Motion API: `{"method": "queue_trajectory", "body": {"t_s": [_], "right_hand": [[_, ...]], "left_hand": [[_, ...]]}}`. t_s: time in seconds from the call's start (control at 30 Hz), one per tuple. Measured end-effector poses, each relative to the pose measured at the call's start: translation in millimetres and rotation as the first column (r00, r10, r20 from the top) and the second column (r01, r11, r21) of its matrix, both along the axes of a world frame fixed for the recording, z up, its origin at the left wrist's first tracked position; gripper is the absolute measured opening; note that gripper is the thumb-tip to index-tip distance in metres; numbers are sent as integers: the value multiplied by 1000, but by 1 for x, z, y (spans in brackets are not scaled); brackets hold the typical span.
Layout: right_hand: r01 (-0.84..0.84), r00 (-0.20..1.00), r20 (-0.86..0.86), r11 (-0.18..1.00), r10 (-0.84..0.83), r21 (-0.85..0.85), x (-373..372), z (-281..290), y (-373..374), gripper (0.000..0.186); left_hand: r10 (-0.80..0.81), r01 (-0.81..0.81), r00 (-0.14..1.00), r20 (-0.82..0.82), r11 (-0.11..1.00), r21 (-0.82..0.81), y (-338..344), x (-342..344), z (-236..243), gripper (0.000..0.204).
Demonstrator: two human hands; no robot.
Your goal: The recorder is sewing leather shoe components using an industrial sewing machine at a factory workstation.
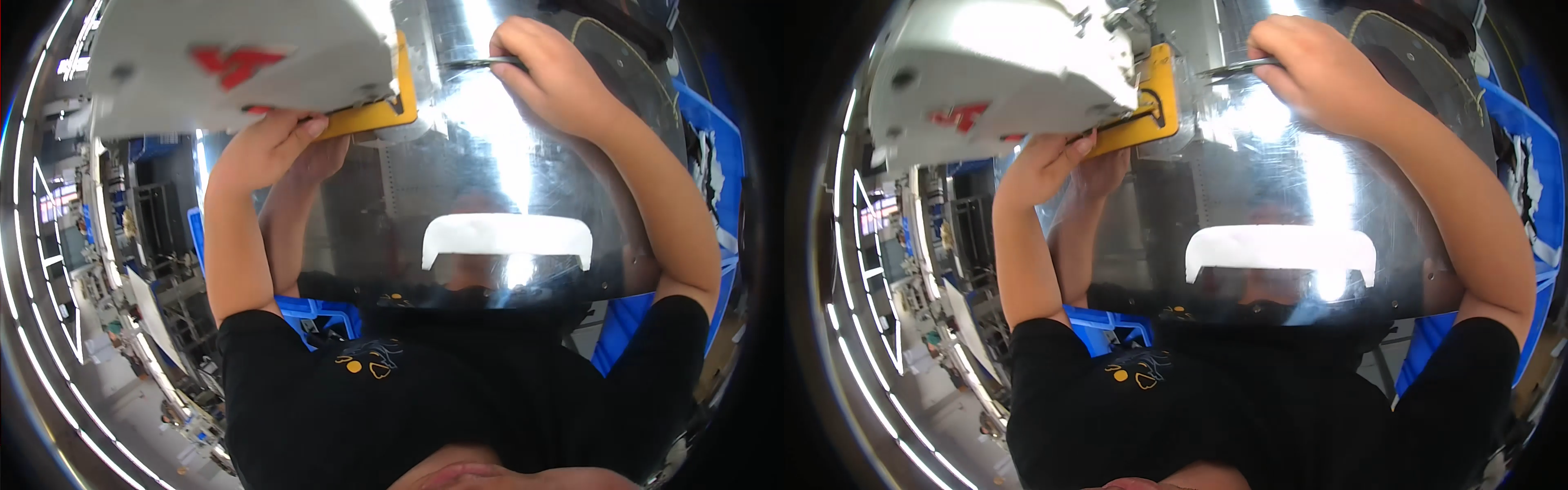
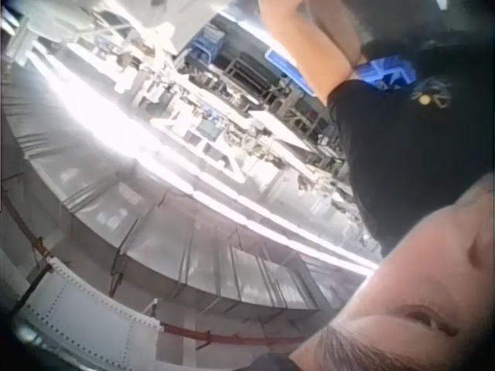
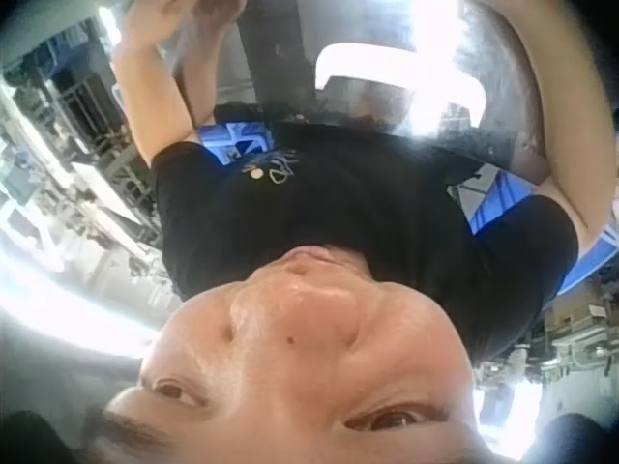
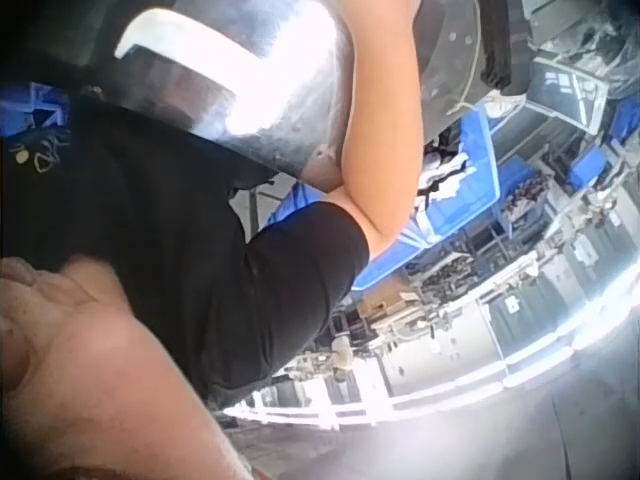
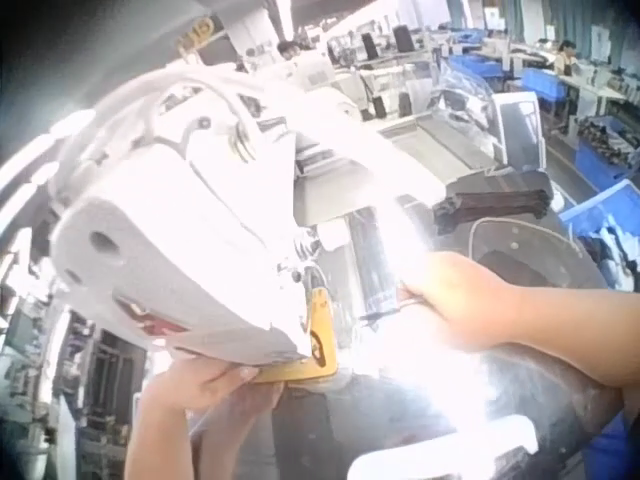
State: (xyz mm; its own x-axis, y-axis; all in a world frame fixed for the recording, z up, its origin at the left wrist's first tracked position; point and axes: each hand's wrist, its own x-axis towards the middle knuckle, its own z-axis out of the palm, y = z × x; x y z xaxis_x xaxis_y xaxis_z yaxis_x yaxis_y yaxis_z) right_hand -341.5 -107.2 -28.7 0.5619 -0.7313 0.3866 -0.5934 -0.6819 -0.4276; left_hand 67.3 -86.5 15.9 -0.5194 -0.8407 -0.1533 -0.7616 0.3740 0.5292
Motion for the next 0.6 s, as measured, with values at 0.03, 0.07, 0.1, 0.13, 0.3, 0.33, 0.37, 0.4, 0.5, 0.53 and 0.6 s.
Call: {"method": "queue_trajectory", "body": {"t_s": [0.03,0.07,0.1,0.13,0.3,0.33,0.37,0.4,0.5,0.53,0.6], "right_hand": [[27,999,22,999,-27,-22,0,-1,1,15],[35,999,-1,999,-35,-10,-1,0,2,16],[14,1000,-19,1000,-14,-15,-2,2,1,16],[33,999,-29,999,-33,8,-2,3,1,16],[24,998,-58,1000,-24,4,-1,0,-2,17],[53,997,-65,998,-51,19,-2,0,-2,17],[89,994,-74,995,-86,35,-3,-1,0,17],[73,994,-88,997,-70,29,-4,0,0,17],[130,989,-77,990,-125,50,-4,4,3,17],[143,988,-72,989,-140,46,-2,4,4,16],[157,985,-64,988,-157,-10,-2,6,6,15]], "left_hand": [[22,-22,1000,-19,1000,-3,-1,1,6,28],[-79,79,997,1,997,3,-3,-1,13,25],[-175,174,984,24,985,7,-2,-2,19,23],[-221,219,975,-25,972,-82,0,-1,18,21],[-217,193,969,-117,964,-184,8,8,13,24],[-201,183,972,-118,971,-151,12,8,15,24],[-194,179,973,-122,977,-118,15,7,16,25],[-179,162,975,-136,979,-124,20,6,18,25],[-194,199,967,-164,980,14,44,-4,23,24],[-227,245,952,-206,967,66,53,-7,22,24],[-219,274,925,-311,951,146,72,-25,26,23]]}}
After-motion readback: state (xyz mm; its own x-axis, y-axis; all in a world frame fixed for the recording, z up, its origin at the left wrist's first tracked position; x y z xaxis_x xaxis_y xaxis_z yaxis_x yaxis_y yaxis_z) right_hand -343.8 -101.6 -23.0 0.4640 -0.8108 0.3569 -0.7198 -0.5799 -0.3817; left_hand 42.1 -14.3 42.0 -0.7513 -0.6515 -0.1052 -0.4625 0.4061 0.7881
